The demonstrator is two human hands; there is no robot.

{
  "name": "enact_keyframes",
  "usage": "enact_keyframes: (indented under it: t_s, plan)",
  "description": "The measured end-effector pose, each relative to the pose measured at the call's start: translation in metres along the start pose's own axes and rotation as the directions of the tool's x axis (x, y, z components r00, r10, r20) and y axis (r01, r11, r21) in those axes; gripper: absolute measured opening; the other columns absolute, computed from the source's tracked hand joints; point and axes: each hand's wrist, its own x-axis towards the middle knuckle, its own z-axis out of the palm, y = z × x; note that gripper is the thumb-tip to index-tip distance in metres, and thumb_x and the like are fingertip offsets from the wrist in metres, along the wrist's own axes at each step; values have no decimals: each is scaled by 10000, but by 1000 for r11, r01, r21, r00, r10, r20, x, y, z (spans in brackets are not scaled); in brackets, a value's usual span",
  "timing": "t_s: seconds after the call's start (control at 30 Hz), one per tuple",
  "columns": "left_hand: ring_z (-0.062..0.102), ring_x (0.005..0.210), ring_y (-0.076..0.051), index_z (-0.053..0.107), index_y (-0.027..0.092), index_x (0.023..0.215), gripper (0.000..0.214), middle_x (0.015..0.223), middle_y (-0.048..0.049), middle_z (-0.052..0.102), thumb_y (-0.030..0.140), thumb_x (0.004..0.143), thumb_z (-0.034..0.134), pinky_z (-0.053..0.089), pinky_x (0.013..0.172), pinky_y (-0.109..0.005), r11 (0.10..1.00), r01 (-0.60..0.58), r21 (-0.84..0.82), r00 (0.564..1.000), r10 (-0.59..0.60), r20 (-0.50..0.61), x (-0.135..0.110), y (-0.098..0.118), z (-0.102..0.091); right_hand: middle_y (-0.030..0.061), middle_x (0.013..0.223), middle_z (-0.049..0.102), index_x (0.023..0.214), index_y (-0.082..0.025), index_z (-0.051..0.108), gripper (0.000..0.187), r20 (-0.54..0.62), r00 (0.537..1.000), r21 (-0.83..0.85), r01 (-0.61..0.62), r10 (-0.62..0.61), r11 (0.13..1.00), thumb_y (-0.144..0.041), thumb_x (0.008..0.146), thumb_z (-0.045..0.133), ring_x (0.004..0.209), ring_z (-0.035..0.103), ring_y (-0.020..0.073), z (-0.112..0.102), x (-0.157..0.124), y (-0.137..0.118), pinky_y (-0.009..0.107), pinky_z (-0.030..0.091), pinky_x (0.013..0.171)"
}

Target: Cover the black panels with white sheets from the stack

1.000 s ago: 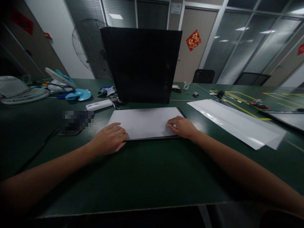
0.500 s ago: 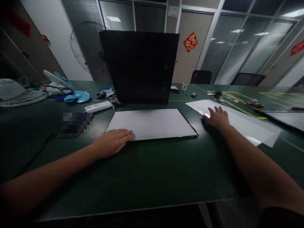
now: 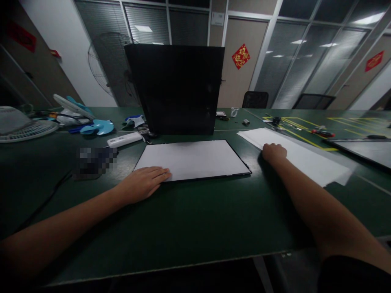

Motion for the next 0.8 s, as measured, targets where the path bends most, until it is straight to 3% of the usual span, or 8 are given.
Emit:
enact_keyframes:
  t_s: [0.23,0.33,0.4,0.5,0.57,0.67,0.73,0.8]
  plan:
    - [647,1285,-292,587,188,1437,414,1451,-123,646,189,1031,508,561,1037,-472,1000,1,0,1000,-1,-23,-1,-1,2,267,1131,719,1345,-138,674,431,-82,997,-99,-17,9,995,-261,979,484,988,707,388,-35,-28,-48,473,526,798]
    - [647,1283,-288,587,183,1437,411,1448,-125,647,191,1033,512,559,1040,-469,1000,0,-2,1000,0,-26,0,-1,1,216,1117,751,1417,-179,633,468,-167,978,-116,110,-128,987,-251,998,439,963,729,355,-51,-50,-87,453,543,799]
    - [643,1288,-286,579,184,1448,418,1450,-122,646,196,1036,510,560,1039,-464,1000,-3,3,1000,3,-15,-1,0,0,191,1123,761,1421,-180,632,469,-176,942,-146,263,-287,954,-244,1008,420,965,735,336,-59,-70,-116,429,556,780]
    - [636,1296,-283,570,190,1460,426,1462,-111,639,205,1039,508,556,1045,-458,1000,-4,18,1000,4,5,-1,0,-1,157,1133,767,1394,-194,657,442,-93,817,-153,553,-570,819,-234,1003,455,978,735,309,-68,-104,-157,389,570,732]
    - [638,1291,-280,578,192,1453,420,1464,-109,638,207,1039,509,552,1051,-453,1000,4,24,1000,-4,7,0,0,-1,130,1170,764,1375,-211,670,425,-49,680,-121,723,-732,680,-208,977,521,1014,725,289,-71,-123,-177,390,582,779]
    - [642,1281,-276,589,196,1442,411,1455,-104,644,206,1037,518,550,1049,-447,1000,16,25,1000,-16,8,0,0,0,103,1260,741,1384,-213,663,434,-97,485,-56,869,-869,491,-166,964,565,1090,702,263,-71,-138,-189,418,573,919]
    - [642,1277,-277,591,201,1438,408,1448,-101,649,209,1034,531,549,1044,-450,999,17,32,1000,-17,3,0,1,0,97,1270,737,1375,-207,669,413,-161,417,-11,906,-895,424,-169,977,565,1096,697,250,-69,-140,-188,426,569,948]
    - [644,1264,-283,596,195,1428,407,1428,-107,659,199,1023,552,552,1025,-455,999,7,47,1000,-6,-16,-1,2,-1,96,1248,743,1348,-202,688,378,-216,390,32,919,-895,393,-187,991,565,1084,697,244,-66,-137,-184,426,576,940]
